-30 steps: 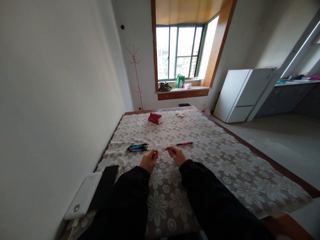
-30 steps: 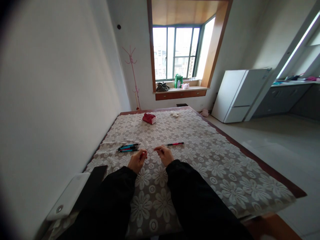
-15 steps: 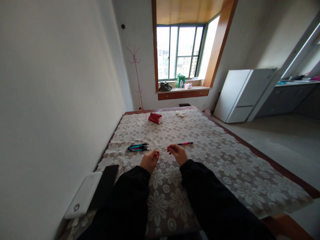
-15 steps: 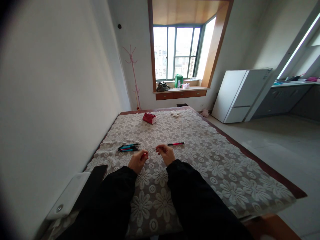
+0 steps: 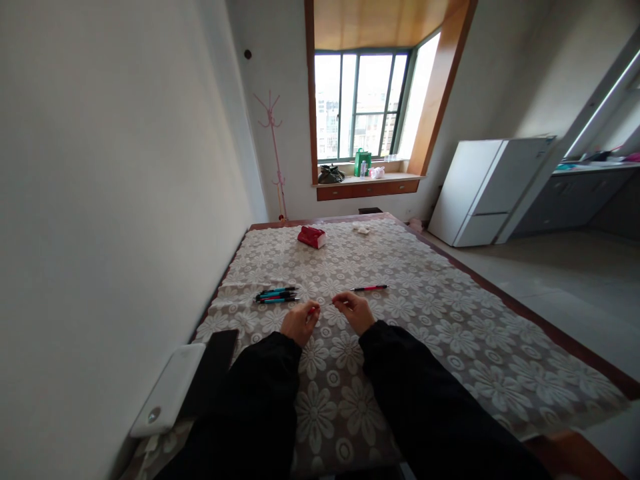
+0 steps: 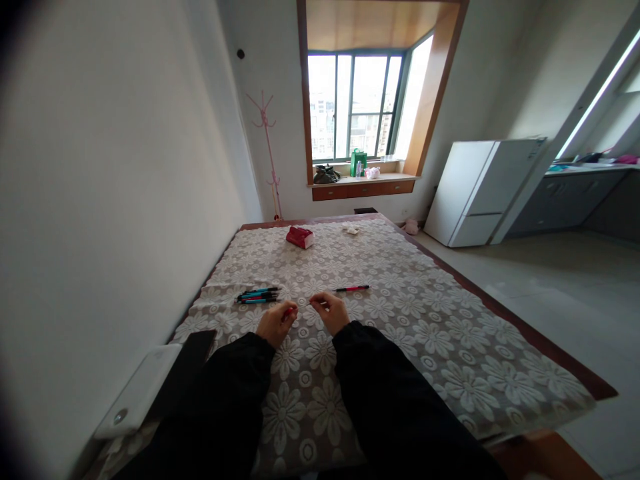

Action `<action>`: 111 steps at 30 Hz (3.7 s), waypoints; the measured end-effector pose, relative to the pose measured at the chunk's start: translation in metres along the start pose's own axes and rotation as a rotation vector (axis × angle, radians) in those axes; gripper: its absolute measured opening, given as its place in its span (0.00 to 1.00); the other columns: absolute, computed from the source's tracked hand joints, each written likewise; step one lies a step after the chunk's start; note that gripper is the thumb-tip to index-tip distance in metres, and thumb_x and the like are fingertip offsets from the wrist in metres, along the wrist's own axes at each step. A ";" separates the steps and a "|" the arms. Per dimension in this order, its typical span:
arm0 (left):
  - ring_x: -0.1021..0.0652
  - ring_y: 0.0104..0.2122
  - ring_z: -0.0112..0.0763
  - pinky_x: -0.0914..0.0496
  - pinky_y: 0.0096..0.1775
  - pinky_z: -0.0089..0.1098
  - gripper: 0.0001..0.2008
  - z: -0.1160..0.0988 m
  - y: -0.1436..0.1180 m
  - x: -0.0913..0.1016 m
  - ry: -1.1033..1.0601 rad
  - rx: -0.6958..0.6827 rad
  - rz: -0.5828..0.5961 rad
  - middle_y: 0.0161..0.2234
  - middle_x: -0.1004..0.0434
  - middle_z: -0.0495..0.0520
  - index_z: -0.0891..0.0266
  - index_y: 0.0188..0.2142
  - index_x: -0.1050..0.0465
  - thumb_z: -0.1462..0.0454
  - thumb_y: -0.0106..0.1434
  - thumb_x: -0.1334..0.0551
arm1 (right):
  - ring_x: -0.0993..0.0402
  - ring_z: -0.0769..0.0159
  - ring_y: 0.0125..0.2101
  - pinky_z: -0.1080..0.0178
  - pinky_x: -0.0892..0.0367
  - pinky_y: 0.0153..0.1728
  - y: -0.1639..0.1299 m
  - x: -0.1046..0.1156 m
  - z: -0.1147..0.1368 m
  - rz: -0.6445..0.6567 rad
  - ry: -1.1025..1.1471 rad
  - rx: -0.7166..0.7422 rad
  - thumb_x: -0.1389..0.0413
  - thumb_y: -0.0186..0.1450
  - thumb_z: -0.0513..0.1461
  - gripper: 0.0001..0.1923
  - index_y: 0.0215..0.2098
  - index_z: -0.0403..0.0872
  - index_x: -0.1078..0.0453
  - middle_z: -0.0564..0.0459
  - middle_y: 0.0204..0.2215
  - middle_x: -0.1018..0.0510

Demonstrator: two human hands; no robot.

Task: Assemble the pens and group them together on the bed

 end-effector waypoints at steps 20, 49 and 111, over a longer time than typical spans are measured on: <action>0.25 0.40 0.32 0.34 0.43 0.30 0.11 -0.005 -0.001 0.002 0.110 -0.124 0.105 0.39 0.23 0.52 0.54 0.45 0.31 0.59 0.67 0.48 | 0.27 0.66 0.29 0.63 0.30 0.34 -0.007 -0.007 0.003 0.107 -0.176 0.158 0.45 0.61 0.38 0.04 0.32 0.47 0.27 0.53 0.27 0.23; 0.28 0.25 0.27 0.40 0.28 0.26 0.11 0.003 0.001 0.013 -0.019 0.237 -0.253 0.26 0.25 0.49 0.58 0.38 0.30 0.58 0.65 0.49 | 0.45 0.52 0.59 0.45 0.53 0.59 -0.019 -0.019 0.005 0.576 -0.654 0.399 0.45 0.63 0.49 0.24 0.56 0.57 0.36 0.50 0.58 0.35; 0.25 0.37 0.33 0.32 0.41 0.32 0.14 0.000 -0.003 -0.004 -0.171 -0.076 0.095 0.36 0.24 0.55 0.61 0.49 0.36 0.65 0.63 0.45 | 0.28 0.67 0.29 0.65 0.34 0.30 -0.004 -0.006 -0.003 0.145 -0.115 -0.033 0.42 0.57 0.39 0.06 0.33 0.46 0.29 0.53 0.30 0.23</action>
Point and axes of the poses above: each hand's wrist, its own y-axis towards the middle knuckle, its own x-axis out of the back of the hand, z = x × y, the point moved 1 cm from there along y, towards the middle knuckle
